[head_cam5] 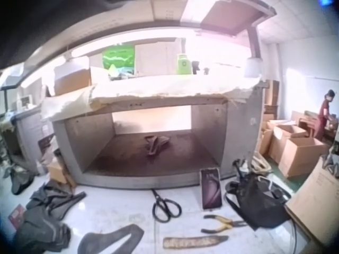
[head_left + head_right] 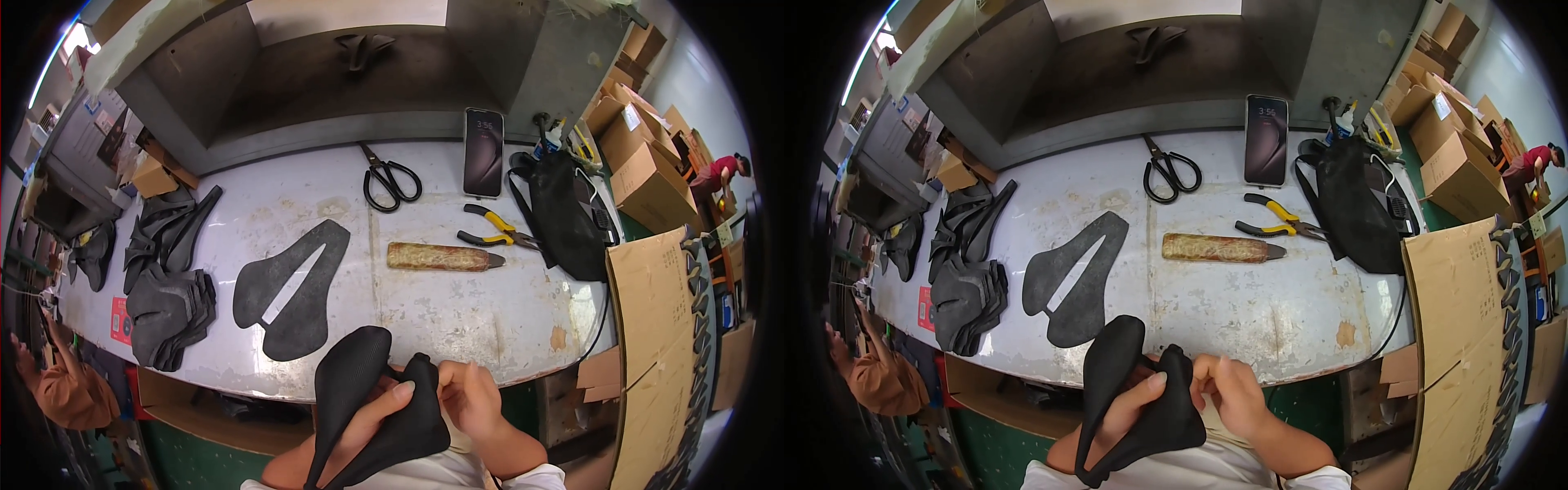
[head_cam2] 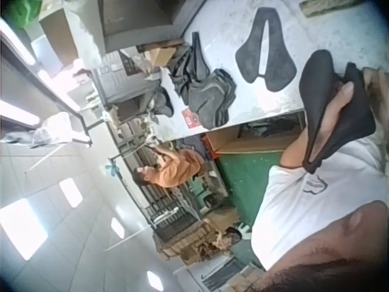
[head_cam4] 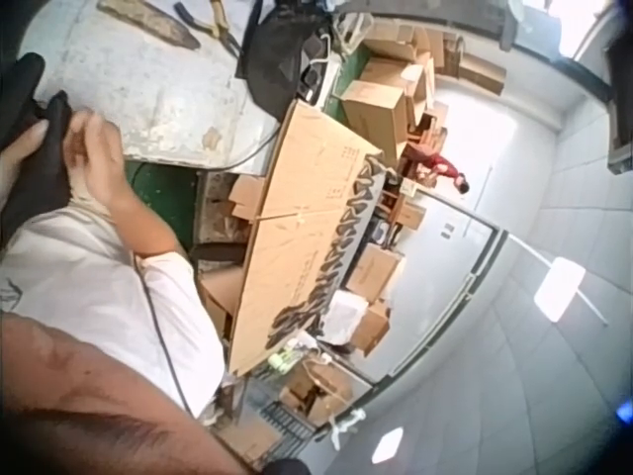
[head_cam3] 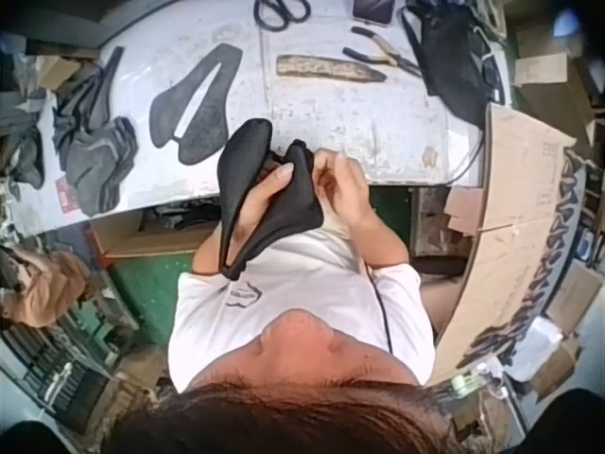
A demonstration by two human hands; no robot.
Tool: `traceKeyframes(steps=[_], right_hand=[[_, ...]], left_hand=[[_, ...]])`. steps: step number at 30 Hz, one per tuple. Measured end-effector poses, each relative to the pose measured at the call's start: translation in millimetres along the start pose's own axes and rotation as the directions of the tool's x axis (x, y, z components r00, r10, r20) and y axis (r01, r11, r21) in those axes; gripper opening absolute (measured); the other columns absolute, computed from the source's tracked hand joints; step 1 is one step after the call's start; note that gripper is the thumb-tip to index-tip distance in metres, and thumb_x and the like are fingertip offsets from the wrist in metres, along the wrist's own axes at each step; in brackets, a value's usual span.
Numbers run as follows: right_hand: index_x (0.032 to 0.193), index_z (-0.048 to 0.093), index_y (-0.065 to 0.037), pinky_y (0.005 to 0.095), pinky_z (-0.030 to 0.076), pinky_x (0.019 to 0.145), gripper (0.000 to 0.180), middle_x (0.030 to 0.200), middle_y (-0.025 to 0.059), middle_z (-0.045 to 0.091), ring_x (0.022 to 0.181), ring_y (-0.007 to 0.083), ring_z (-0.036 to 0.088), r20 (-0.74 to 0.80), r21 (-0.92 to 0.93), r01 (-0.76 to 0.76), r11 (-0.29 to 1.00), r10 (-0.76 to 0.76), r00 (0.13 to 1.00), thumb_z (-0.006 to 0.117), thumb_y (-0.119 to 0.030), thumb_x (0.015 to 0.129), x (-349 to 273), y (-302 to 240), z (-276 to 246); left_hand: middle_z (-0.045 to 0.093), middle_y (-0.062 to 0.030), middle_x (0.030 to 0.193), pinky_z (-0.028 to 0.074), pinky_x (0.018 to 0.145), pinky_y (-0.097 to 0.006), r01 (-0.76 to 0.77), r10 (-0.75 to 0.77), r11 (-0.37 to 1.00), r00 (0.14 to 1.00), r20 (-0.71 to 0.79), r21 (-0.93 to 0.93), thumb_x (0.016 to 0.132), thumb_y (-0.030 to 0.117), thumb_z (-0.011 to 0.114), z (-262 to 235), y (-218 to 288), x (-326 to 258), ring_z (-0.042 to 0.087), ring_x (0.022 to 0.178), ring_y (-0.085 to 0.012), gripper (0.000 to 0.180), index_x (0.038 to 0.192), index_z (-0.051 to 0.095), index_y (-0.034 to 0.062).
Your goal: Inspecting and preparing bicycle saddle covers at a factory workbench.
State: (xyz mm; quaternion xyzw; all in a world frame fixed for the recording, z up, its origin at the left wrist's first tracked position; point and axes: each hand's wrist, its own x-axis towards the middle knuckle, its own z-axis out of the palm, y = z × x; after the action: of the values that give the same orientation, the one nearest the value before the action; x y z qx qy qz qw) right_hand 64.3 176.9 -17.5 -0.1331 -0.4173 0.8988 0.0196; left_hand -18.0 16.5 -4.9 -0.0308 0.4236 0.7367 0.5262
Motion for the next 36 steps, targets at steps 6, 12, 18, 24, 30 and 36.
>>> traceKeyframes(steps=[6, 12, 18, 24, 30, 36], right_hand=[[0.086, 0.050, -0.003, 0.0247, 0.039, 0.056, 0.030, 0.073, 0.0053, 0.051, 0.061, 0.0131, 0.047, 0.100, -0.124, 0.173, 0.977, -0.161, 0.982, 0.041, -0.025, 0.105, 1, 2, -6], [0.097, 0.050, -0.003, 0.0238, 0.039, 0.058, 0.031, 0.079, 0.0035, 0.050, 0.065, 0.0116, 0.047, -0.012, -0.064, -0.016, 0.998, 0.015, 1.000, 0.038, -0.031, 0.106, 5, 0, 4], [0.098, 0.053, -0.002, 0.0229, 0.037, 0.056, 0.035, 0.081, 0.0028, 0.052, 0.064, 0.0089, 0.046, 0.066, -0.076, 0.024, 0.997, -0.019, 0.998, 0.037, -0.032, 0.106, 7, 4, -6], [0.090, 0.053, -0.006, 0.0230, 0.034, 0.053, 0.036, 0.075, -0.0035, 0.045, 0.061, 0.0061, 0.040, 0.045, -0.090, -0.277, 0.957, 0.282, 0.958, 0.040, -0.036, 0.105, -6, 3, -13], [0.091, 0.052, -0.007, 0.0204, 0.030, 0.057, 0.029, 0.074, -0.0062, 0.043, 0.064, 0.0037, 0.038, 0.064, 0.192, -0.313, 0.930, 0.307, 0.950, 0.045, -0.032, 0.103, -5, 6, -8], [0.087, 0.049, -0.007, 0.0227, 0.032, 0.056, 0.021, 0.073, -0.0035, 0.044, 0.062, 0.0052, 0.037, -0.020, 0.006, -0.044, 0.999, 0.045, 0.999, 0.048, -0.020, 0.102, -12, 4, -1]], left_hand=[[0.066, -0.0102, 0.090, 0.051, 0.069, -0.027, -0.072, 0.078, 0.996, 0.990, -0.114, 0.056, 0.095, 0.016, 0.055, 1, 2, 0, 0.063, 0.076, -0.0139, 0.021, 0.103, 0.059, -0.0025], [0.067, -0.0131, 0.090, 0.052, 0.074, -0.029, -0.092, 0.095, 0.994, 0.992, -0.078, 0.051, 0.095, 0.016, 0.055, -2, -1, 4, 0.065, 0.080, -0.0180, 0.023, 0.106, 0.058, -0.0041], [0.067, -0.0161, 0.095, 0.053, 0.078, -0.032, -0.079, 0.090, 0.990, 0.991, -0.094, 0.118, 0.096, 0.015, 0.055, -2, -1, 6, 0.066, 0.086, -0.0206, 0.024, 0.109, 0.056, -0.0045], [0.066, -0.0127, 0.094, 0.053, 0.077, -0.031, -0.129, 0.139, 0.985, 0.986, -0.093, 0.114, 0.096, 0.016, 0.055, 10, 5, 0, 0.064, 0.084, -0.0178, 0.023, 0.110, 0.055, -0.0025], [0.066, -0.0132, 0.094, 0.054, 0.079, -0.033, -0.147, 0.168, 0.968, 0.981, -0.091, 0.201, 0.094, 0.015, 0.055, 8, 6, 0, 0.065, 0.086, -0.0188, 0.024, 0.111, 0.054, -0.0024], [0.065, -0.0118, 0.089, 0.052, 0.075, -0.029, -0.167, 0.201, 0.966, 0.965, -0.166, 0.199, 0.094, 0.016, 0.054, 14, 3, 0, 0.063, 0.081, -0.0172, 0.024, 0.108, 0.055, -0.0032]])
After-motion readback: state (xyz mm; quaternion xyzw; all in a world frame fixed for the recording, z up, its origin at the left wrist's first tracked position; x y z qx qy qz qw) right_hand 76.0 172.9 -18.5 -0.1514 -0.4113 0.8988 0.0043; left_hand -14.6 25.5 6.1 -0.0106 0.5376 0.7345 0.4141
